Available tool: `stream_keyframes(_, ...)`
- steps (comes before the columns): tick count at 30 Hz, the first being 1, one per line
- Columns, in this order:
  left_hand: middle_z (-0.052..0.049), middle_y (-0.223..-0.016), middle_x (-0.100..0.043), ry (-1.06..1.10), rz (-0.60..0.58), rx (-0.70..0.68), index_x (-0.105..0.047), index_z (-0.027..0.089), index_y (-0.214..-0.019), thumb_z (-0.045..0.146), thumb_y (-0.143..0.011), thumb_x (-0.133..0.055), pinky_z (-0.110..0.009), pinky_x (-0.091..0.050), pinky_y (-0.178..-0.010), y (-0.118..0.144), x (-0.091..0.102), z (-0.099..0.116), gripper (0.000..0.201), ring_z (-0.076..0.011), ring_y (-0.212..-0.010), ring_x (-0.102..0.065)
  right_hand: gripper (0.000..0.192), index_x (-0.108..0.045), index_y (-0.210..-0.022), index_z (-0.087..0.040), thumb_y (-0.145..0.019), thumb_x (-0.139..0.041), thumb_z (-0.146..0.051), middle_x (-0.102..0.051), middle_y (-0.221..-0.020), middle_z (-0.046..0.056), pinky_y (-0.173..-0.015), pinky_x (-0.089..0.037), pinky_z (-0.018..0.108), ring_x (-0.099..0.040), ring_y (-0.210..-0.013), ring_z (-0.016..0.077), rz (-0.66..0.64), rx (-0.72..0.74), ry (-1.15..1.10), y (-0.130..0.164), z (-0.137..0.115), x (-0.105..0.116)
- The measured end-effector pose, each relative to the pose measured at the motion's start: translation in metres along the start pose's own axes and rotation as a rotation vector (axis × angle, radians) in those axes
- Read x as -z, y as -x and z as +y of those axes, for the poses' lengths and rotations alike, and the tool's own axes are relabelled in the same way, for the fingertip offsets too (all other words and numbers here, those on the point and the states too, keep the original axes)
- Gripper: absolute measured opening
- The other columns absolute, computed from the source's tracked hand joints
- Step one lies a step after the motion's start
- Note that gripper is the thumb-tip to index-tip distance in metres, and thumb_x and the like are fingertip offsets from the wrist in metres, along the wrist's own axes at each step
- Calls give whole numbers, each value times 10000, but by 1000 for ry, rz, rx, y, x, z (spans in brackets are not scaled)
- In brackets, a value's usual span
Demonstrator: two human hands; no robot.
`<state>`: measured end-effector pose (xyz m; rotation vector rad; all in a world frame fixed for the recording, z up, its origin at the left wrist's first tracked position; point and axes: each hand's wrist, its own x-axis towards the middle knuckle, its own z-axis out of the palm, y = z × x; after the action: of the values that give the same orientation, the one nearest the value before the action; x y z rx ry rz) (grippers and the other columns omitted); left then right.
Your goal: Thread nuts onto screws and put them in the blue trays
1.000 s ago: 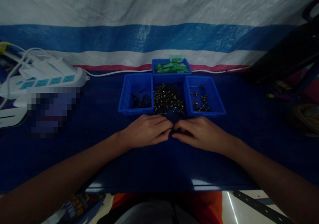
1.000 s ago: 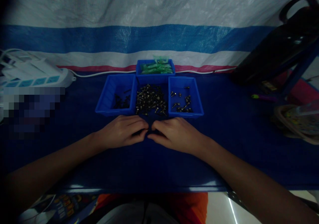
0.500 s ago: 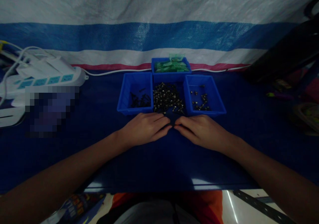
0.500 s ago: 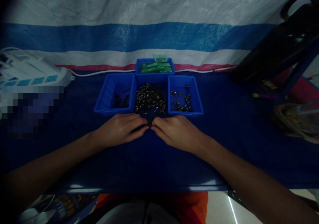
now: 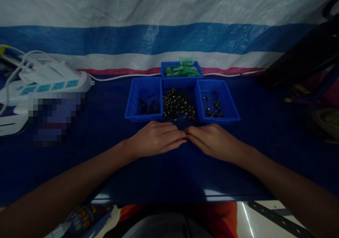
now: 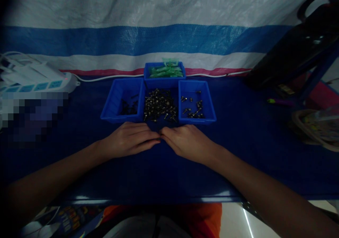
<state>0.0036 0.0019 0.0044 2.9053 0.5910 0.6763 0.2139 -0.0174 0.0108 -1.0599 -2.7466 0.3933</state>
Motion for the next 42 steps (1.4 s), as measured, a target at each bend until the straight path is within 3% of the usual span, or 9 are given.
stream_keyframes(8, 10, -735, -617, -87, 47, -71, -557, 157, -1020, 252, -856, -490, -210, -434, -564, 5, 0, -3, 201, -93, -640, -550, 210, -495, -839, -158, -918, -342, -277, -574, -678, 1, -547, -336, 224, -539, -587, 97, -28, -13, -3, -1, -2, 3)
stream_keyframes(12, 7, -721, -623, -135, 78, -44, -558, 151, -1041, 235, -853, -495, -192, -434, -546, 6, 2, -7, 216, -82, -614, -557, 245, -510, -815, -157, -920, -329, -284, -576, -662, 4, -544, -343, 236, -544, -568, 108, -20, -38, 52, -1, -1, 6)
stream_keyframes(24, 38, -626, -542, -60, 58, -99, -508, 186, -1138, 219, -857, -494, -192, -392, -485, 9, 0, -9, 283, -70, -563, -506, 225, -461, -1053, -159, -901, -386, -307, -625, -809, 26, -569, -403, 220, -598, -648, 117, 3, -82, -54, 0, 1, 5)
stream_keyframes(29, 39, -621, -544, -33, 60, -82, -515, 203, -1137, 235, -862, -486, -188, -393, -489, 8, 0, -10, 278, -69, -561, -513, 223, -518, -865, -157, -918, -332, -268, -583, -679, 2, -547, -375, 227, -557, -590, 106, -12, 26, 7, 0, 2, 3)
stream_keyframes(33, 24, -680, -597, -49, 99, 5, -555, 168, -1059, 251, -862, -490, -186, -411, -520, 6, -1, -9, 224, -67, -573, -539, 254, -535, -879, -153, -923, -325, -290, -594, -705, 8, -580, -393, 231, -569, -623, 111, 20, 13, 41, 1, 2, 4)
stream_keyframes(42, 25, -659, -589, -108, -79, 12, -570, 178, -907, 299, -896, -394, -209, -386, -511, 3, -6, -5, 214, -87, -582, -548, 290, -583, -908, -148, -922, -323, -278, -633, -753, 28, -650, -426, 239, -600, -686, 121, 90, 47, 36, 3, -3, 5)
